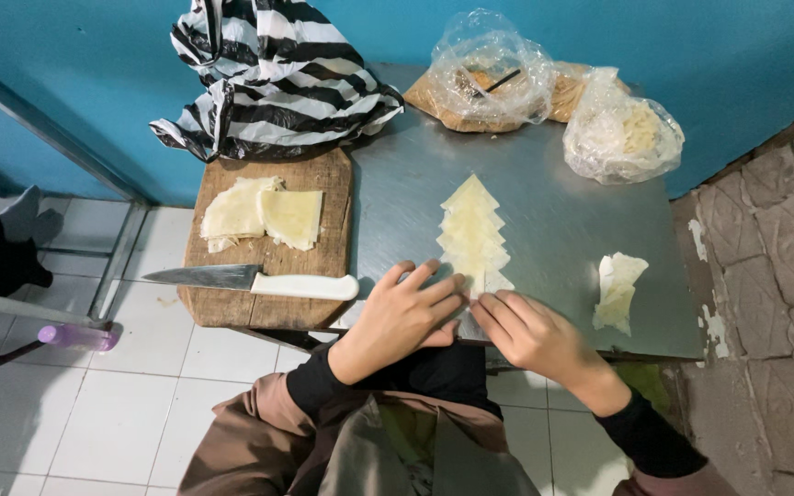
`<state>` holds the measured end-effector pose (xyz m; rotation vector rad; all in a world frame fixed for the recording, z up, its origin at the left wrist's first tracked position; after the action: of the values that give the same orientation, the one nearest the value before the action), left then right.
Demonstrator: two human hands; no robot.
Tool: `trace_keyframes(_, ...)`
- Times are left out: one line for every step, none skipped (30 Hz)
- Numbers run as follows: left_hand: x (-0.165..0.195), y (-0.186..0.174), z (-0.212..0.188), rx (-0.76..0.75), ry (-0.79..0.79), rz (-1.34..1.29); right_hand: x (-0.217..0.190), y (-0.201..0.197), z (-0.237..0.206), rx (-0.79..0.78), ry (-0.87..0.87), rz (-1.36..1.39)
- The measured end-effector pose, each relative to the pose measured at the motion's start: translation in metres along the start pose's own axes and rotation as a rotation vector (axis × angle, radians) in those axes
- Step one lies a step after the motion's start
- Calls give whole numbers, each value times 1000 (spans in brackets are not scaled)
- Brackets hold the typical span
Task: The person layers pre-cut pastry sheets on a metal table, stacking them into a zigzag tree shape and pressing them flat by hand. They then spoon brown filling from a plastic bag onto the layered pastry and press the filling in with their fingers.
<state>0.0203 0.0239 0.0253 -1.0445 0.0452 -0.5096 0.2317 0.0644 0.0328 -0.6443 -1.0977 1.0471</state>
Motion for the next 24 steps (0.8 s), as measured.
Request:
trace_keyframes(-1,0,0,-13,9,5,-1,1,0,-13,-11,-18)
trace_keyframes(-2,-1,1,-26,18,10,-1,1,0,-25,-22,-37)
trace_keyframes(-3,-1,2,-35,20,-2,0,1,0,-6,34,14)
trace_keyframes(-4,-1,4,-43,20,-14,1,1,0,13,90,66)
trace_keyframes(-5,-3,5,-51,22,-24,2,1,0,34,146,116)
trace_keyframes(-5,-4,6,-48,31,-26,5,1,0,38,173,210)
trace_keyframes(-6,-5,7,-44,38,-29,8,0,-1,42,198,304)
trace_keyframes(-6,-6,8,-40,46,-31,12,0,-2,46,222,398)
trace_keyframes(-7,-7,9,-29,70,-22,15,-2,-2,80,215,420)
trace_keyframes(-8,-8,10,-19,91,-16,17,-4,-3,113,207,445)
trace_keyframes(-8,-9,10,-9,113,-9,18,-5,-3,145,199,471)
trace_keyframes(-9,-8,12,-25,125,4,19,-5,-2,131,180,434)
trace_keyframes(-9,-7,12,-41,134,17,19,-5,-2,115,162,399)
trace_keyframes(-9,-6,12,-60,144,28,17,-5,-1,99,145,367)
trace_keyframes(-10,-6,12,-47,154,31,16,-5,0,96,130,334)
trace_keyframes(-10,-6,11,-34,163,34,15,-5,0,94,114,300)
trace_keyframes(-11,-6,10,-21,173,37,14,-5,1,91,99,267)
trace_keyframes(-11,-6,9,-10,186,49,13,-5,1,97,109,268)
trace_keyframes(-11,-7,8,2,199,61,12,-5,1,103,117,268)
trace_keyframes(-10,-7,7,14,213,74,12,-5,1,109,125,267)
trace_keyframes(-10,-7,7,26,192,47,13,-5,1,129,153,303)
trace_keyframes(-9,-7,8,37,172,19,14,-5,1,149,182,340)
trace_keyframes(-8,-8,8,46,151,-9,15,-4,1,168,211,378)
trace_keyframes(-8,-8,8,33,135,-51,16,-3,2,177,245,416)
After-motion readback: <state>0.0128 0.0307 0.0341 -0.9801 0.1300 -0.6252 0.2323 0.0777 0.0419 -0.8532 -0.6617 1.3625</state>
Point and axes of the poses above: each hand's wrist, its own z-axis towards the middle knuckle, its own y-axis out of the palm, x = y × z, the point moved 2 cm from there along z, towards the middle knuckle, and after that the axes turned 14 degrees about -y, right-handed, at the moved point
